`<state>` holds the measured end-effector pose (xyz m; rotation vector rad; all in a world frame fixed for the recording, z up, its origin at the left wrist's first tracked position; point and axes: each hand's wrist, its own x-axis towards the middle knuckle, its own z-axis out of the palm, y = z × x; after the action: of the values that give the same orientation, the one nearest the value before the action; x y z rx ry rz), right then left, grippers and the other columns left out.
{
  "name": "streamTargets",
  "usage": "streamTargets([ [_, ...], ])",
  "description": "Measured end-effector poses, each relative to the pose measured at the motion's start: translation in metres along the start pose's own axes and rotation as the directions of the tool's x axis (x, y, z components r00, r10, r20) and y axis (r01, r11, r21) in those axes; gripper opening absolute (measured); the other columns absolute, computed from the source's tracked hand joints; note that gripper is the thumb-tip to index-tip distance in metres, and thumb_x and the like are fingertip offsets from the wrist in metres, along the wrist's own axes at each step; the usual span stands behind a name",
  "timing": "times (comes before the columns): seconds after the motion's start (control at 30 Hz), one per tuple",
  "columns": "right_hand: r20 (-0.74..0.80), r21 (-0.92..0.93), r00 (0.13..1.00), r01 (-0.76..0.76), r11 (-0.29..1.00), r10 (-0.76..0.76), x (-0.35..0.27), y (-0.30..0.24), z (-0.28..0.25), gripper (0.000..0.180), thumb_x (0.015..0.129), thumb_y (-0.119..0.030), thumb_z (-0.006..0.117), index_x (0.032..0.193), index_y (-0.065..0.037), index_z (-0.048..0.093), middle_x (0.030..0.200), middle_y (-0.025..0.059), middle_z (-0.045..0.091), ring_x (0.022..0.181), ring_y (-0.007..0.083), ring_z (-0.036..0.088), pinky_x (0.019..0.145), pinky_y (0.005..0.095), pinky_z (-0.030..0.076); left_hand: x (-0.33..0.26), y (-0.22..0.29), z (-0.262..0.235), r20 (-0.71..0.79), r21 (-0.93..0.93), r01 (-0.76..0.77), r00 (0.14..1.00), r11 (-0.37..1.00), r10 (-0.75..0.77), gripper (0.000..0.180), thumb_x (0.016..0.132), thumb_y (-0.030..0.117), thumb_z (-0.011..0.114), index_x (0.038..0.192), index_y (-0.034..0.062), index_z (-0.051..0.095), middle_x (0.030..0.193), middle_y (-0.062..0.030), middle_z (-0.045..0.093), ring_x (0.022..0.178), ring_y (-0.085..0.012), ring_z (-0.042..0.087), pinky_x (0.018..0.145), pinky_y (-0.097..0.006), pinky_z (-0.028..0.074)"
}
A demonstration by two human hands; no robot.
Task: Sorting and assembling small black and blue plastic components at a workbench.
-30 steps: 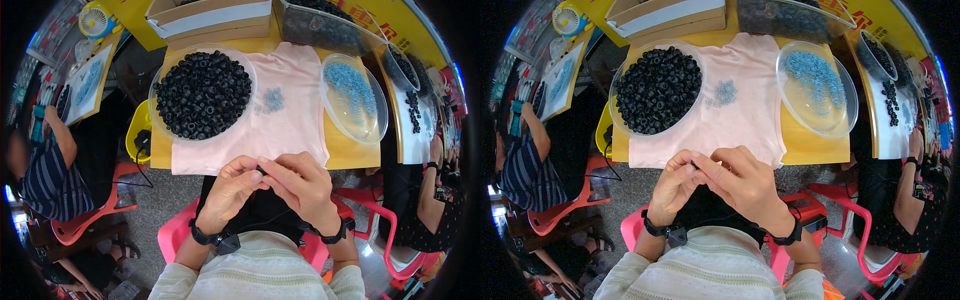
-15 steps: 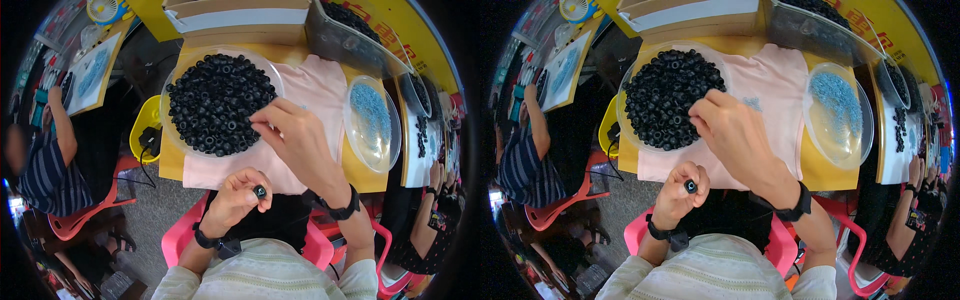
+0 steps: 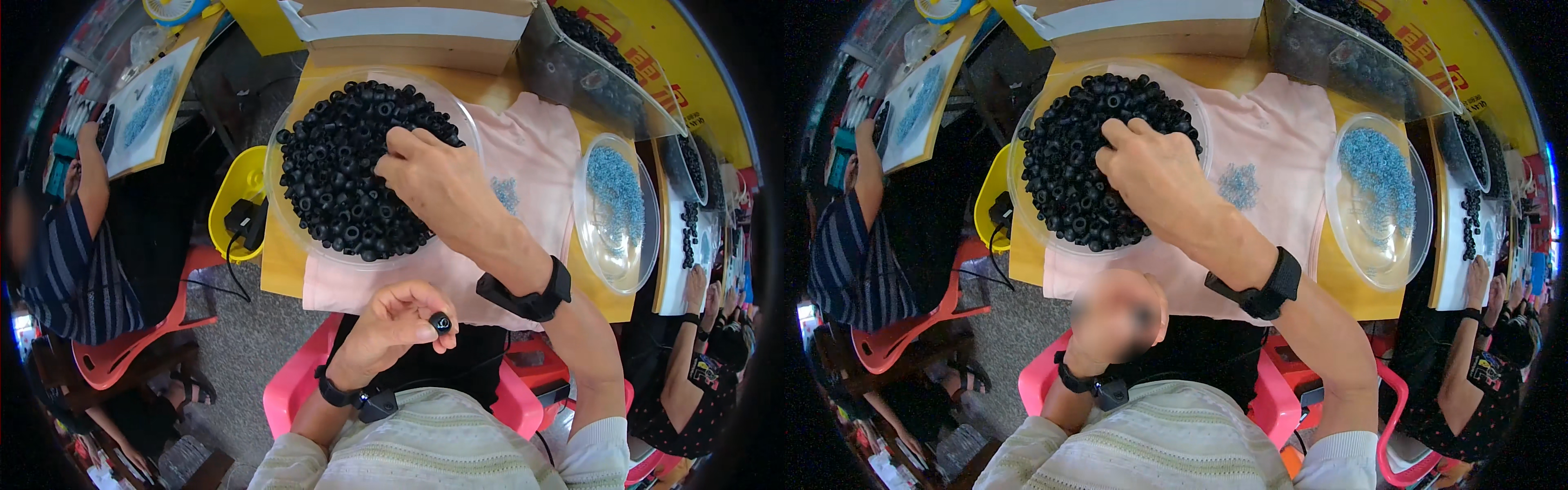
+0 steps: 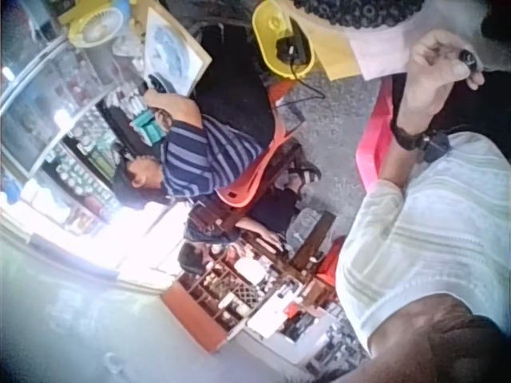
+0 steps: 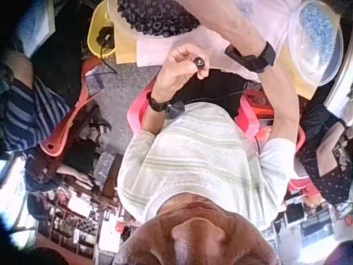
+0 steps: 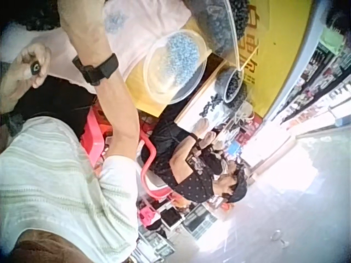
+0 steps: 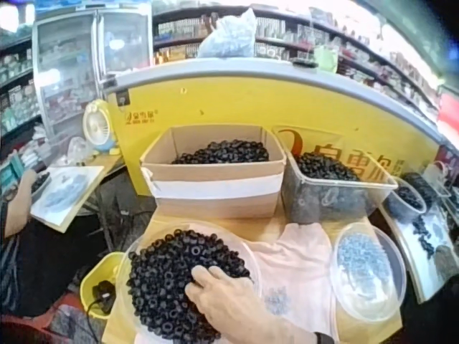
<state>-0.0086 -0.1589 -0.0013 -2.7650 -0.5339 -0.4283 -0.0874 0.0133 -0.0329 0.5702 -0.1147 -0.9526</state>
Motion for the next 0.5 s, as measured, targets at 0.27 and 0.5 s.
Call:
streamTargets([
  [0.27,-0.093,0.32,0.967,-0.196,0.927,0.237,-0.035,-0.003,-0.039,0.012,0.077,-0.007,0.071,0.086,-0.007,0.063,0.084,0.0074,0.058,0.08,0.0255,0.064,0.066,0.0359,0.051,-0.005,-0.004,0.006,-0.008,0.03,-0.018,1.0,0.999,0.018,0.019,0.083,0.012,0.07,0.095,0.0019,0.059,0.087,-0.0139,0.061,0.07,-0.02,0.063,0.058,-0.028,0.05],
  [0.5,0.131,0.406,0.81,-0.569,0.715,0.571,-0.133,-0.008,-0.052,0.017,0.079,-0.003,0.071,0.095,-0.004,0.068,0.088,0.0087,0.063,0.075,0.0212,0.067,0.067,0.0313,0.053,-0.005,-0.017,0.0,0.081,-0.01,-0.028,0.996,1.0,0.029,0.019,0.088,0.009,0.068,0.102,0.0006,0.06,0.095,-0.0142,0.065,0.082,-0.0187,0.066,0.07,-0.029,0.055],
])
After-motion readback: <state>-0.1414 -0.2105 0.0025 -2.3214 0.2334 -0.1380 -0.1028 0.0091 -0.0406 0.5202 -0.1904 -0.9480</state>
